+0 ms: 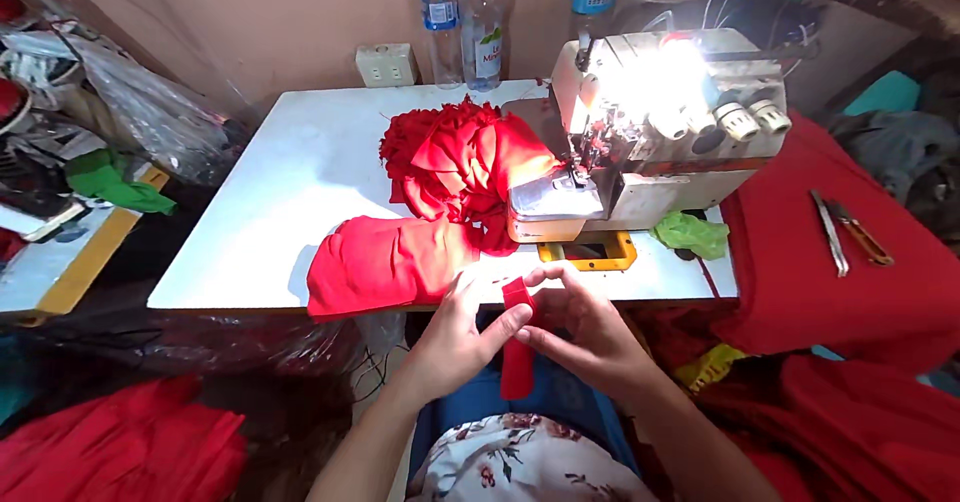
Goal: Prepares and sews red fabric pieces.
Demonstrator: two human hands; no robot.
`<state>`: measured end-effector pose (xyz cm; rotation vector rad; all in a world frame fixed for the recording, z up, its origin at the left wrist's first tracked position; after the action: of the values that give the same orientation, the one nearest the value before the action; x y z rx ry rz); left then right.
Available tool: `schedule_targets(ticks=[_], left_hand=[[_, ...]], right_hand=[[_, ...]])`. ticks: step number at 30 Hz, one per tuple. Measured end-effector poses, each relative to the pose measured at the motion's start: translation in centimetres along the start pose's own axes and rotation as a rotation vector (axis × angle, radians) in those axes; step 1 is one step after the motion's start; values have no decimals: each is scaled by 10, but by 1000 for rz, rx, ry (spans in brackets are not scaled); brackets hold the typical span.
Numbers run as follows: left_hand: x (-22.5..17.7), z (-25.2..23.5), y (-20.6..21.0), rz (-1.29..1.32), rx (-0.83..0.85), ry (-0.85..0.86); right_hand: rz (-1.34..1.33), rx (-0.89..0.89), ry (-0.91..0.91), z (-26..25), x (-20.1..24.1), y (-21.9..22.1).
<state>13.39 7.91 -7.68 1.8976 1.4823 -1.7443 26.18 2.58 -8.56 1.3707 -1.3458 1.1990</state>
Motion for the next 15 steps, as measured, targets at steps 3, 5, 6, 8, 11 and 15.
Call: schedule_targets(ticks=[3, 5, 6, 8, 11, 15], left_hand=[[-1, -5, -10, 152, -223, 61], [-4, 0, -22, 155, -383, 119], [-4, 3, -27, 139, -445, 129], [-3, 6, -34, 130, -529, 110], [-1, 6, -33, 163, -584, 126], [-3, 5, -32, 47, -614, 187]], right_hand=[[70, -10, -17, 5, 5, -1], [154, -44, -16, 12, 6, -8], [184, -61, -7, 15, 7, -13], [225, -77, -3, 19, 6, -20], [258, -97, -15, 19, 7, -26], [364, -177, -101, 16, 13, -29]])
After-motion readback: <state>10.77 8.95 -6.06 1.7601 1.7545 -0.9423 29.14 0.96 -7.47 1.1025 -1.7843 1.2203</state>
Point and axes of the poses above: each hand's wrist, its own z-axis away from the middle knuckle, its own y-axis out of the palm, x = y × z, the point moved 8 cm from there along -z, towards the middle knuckle, and after that the axes turned 10 degrees about y, right-handed, at the moved point
